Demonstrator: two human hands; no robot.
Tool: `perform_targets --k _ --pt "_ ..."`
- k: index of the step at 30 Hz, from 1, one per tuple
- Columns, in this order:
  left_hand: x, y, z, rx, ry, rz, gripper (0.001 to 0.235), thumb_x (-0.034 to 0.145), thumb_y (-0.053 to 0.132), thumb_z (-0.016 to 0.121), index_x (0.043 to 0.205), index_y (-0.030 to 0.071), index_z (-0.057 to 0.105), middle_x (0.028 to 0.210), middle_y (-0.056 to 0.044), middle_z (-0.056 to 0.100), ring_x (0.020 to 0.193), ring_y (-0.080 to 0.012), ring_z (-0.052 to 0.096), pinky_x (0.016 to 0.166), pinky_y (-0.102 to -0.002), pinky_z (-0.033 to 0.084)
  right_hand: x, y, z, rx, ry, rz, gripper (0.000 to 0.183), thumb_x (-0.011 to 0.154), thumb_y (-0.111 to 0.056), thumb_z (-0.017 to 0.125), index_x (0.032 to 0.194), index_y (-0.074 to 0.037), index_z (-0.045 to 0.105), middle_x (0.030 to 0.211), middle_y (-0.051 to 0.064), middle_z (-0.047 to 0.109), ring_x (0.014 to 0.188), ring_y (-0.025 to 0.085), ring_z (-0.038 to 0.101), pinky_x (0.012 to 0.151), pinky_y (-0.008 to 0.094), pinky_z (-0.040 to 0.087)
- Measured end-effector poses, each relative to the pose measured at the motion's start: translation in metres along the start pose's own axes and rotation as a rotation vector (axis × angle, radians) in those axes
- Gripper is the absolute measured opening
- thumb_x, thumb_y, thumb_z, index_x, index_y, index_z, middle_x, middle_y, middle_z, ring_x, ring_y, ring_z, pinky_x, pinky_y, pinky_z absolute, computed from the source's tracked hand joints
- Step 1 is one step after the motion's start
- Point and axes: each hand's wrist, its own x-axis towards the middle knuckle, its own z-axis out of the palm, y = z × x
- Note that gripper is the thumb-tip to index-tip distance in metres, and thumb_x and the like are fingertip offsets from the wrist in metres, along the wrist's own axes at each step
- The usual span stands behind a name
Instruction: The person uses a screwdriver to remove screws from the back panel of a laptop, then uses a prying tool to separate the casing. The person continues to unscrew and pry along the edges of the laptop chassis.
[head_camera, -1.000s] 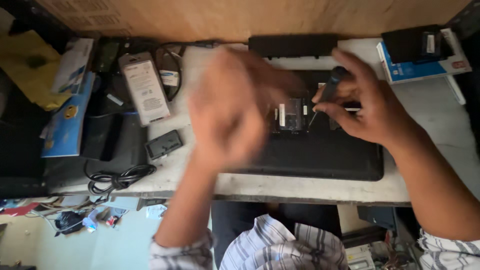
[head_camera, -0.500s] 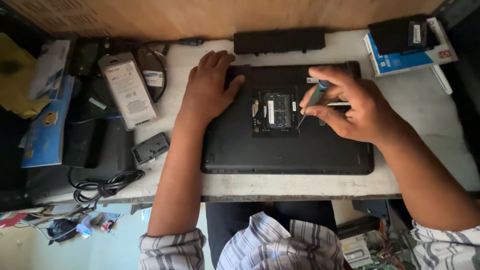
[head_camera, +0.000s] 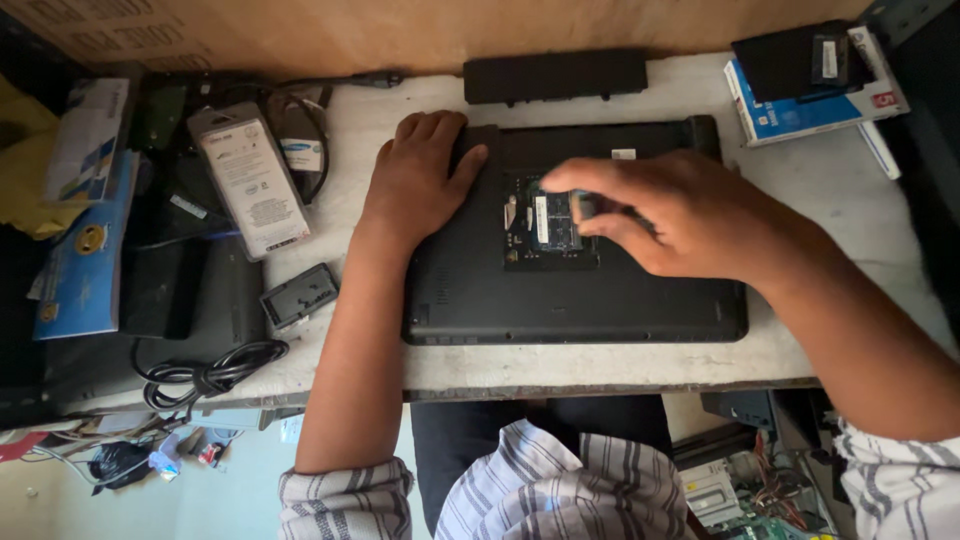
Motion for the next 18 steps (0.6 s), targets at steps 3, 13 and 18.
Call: perform_targets --k 3,13,18 --pt "-0.001 -0.001 0.0 0.011 -0.008 0.003 0.04 0.1 0.036 0.064 0.126 0.005 0.062 0.128 -0.013 0.066 0.126 -0.0364 0.056 0.096 -0.052 0.048 0.019 -0.014 -0.001 0.038 -0.073 -0.129 0.068 0.084 0.006 0.067 0.143 -0.019 0.047 0.092 0.011 0.077 0.081 0.024 0.078 0.047 0.029 0.053" --pt "-0.003 -0.008 0.007 -0.002 0.02 0.02 0.042 0.1 0.035 0.065 0.128 0.005 0.061 0.128 -0.013 0.066 0.126 -0.0373 0.056 0.097 -0.051 0.049 0.044 -0.02 0.003 -0.117 -0.333 0.037 0.081 0.083 0.005 0.066 0.152 -0.028 0.04 0.083 0.01 0.07 0.069 0.021 0.077 0.043 0.035 0.052" --pt "-0.001 -0.006 0.008 0.003 0.042 0.017 0.043 0.099 0.035 0.065 0.128 0.004 0.061 0.13 -0.014 0.065 0.126 -0.0373 0.055 0.098 -0.052 0.048 0.019 0.0 -0.003 0.029 -0.15 0.055 0.061 0.093 -0.004 0.067 0.145 -0.018 0.04 0.076 0.008 0.075 0.059 0.018 0.074 0.045 0.033 0.051"
